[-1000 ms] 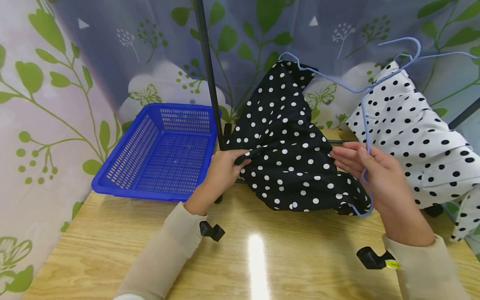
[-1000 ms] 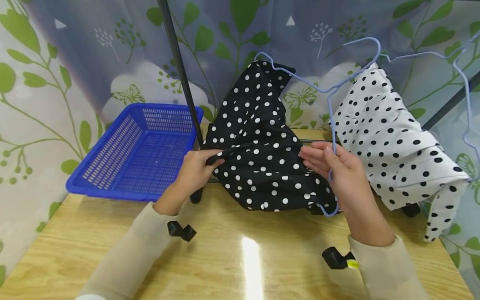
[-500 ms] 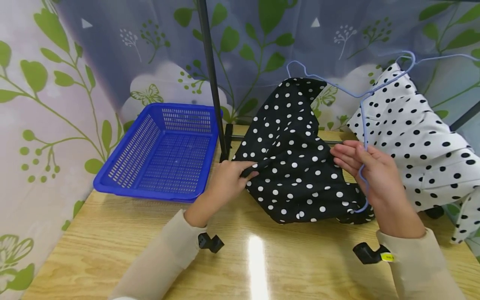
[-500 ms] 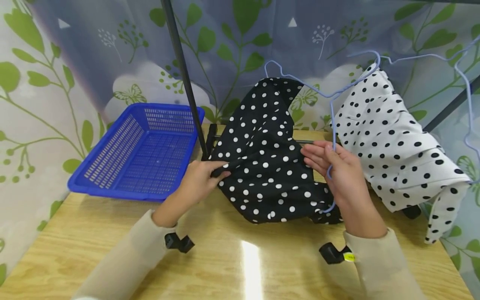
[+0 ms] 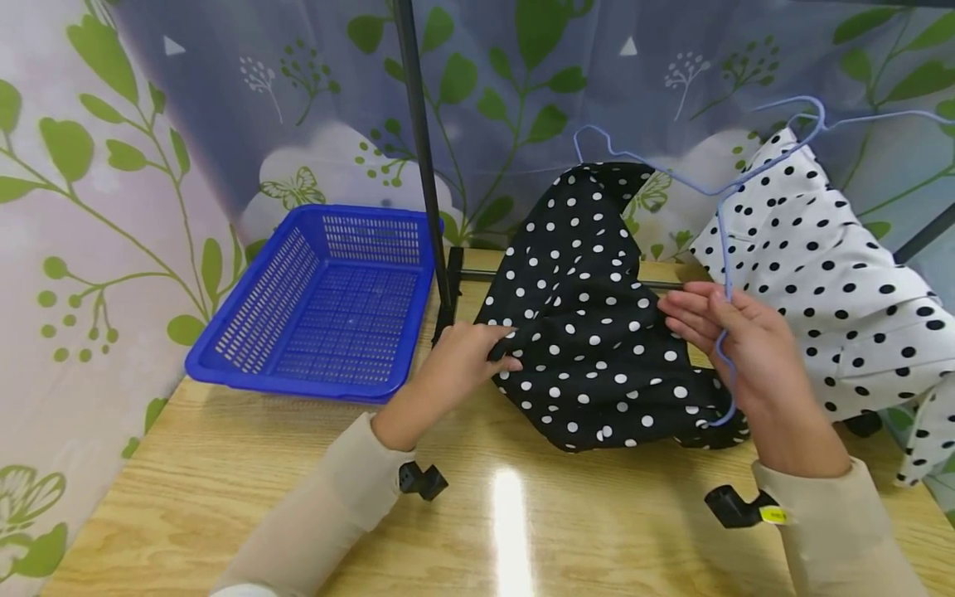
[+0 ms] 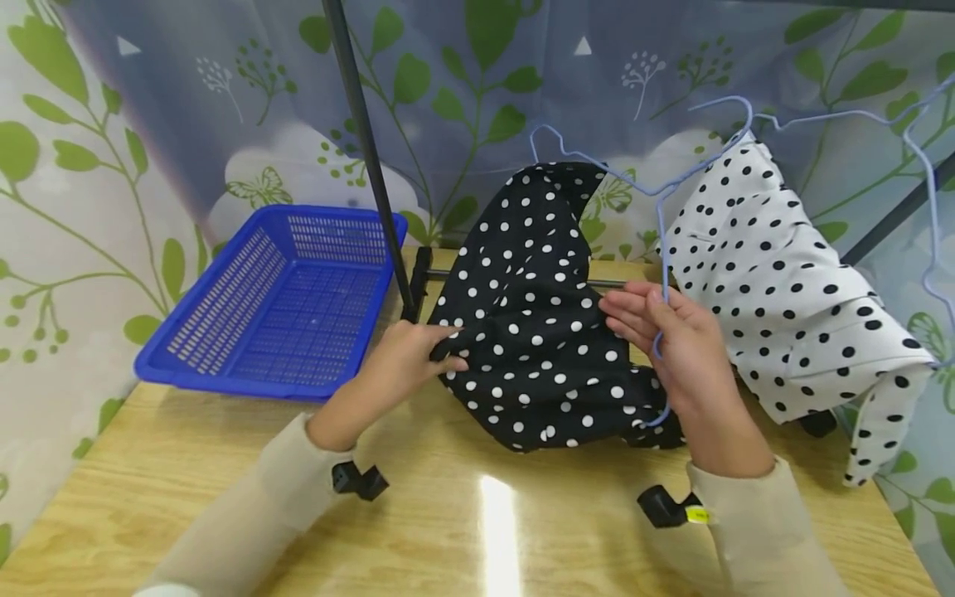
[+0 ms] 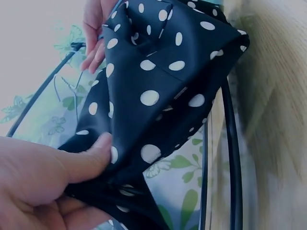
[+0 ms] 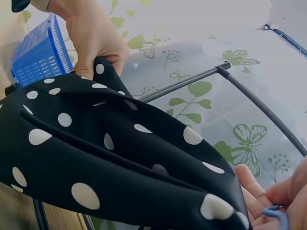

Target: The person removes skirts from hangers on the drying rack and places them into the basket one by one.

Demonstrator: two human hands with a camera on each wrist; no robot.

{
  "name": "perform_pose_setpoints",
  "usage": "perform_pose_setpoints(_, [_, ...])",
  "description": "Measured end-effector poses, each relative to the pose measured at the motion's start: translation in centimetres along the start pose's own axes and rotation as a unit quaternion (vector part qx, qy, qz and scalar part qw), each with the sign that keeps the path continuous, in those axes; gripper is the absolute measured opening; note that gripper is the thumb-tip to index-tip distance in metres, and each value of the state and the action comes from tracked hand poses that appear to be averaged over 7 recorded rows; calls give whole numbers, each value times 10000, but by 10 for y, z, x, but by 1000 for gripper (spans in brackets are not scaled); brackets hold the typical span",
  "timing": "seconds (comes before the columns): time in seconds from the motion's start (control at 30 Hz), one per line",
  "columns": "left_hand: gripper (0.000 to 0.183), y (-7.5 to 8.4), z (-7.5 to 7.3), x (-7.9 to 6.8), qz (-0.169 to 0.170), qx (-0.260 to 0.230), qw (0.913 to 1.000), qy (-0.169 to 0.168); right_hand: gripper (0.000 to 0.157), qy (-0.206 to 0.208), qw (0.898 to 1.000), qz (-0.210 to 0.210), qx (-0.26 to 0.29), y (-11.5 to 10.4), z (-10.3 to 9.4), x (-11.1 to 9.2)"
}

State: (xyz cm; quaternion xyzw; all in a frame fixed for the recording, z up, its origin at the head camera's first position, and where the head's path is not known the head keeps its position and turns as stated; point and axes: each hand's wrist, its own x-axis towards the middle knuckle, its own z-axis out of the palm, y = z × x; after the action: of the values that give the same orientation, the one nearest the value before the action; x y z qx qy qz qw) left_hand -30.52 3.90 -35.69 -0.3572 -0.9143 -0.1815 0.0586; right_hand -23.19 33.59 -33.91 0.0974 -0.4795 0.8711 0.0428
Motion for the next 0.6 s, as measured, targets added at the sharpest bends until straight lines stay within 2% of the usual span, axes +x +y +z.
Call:
perform_pose_setpoints(0.07, [32,0,-1,2,-140,36,9996,-236,28,-54,10000,33,-45,1,0,0])
perform_pose_setpoints(0.17, [25,-1,-2,3,-231,93,9992,-322,27,-45,9999,80,-133,1,-1,-1])
perform_pose_setpoints(0.37, [19,-7,-6,6,-193,329,9989,-255,27,-114,9998,113,-102,2,-3,-3])
perform_pose_setpoints(0.6, [14,-15,-7,9,42,510,9987,-17,28,-229,9997,85,-11,2,-7,-4])
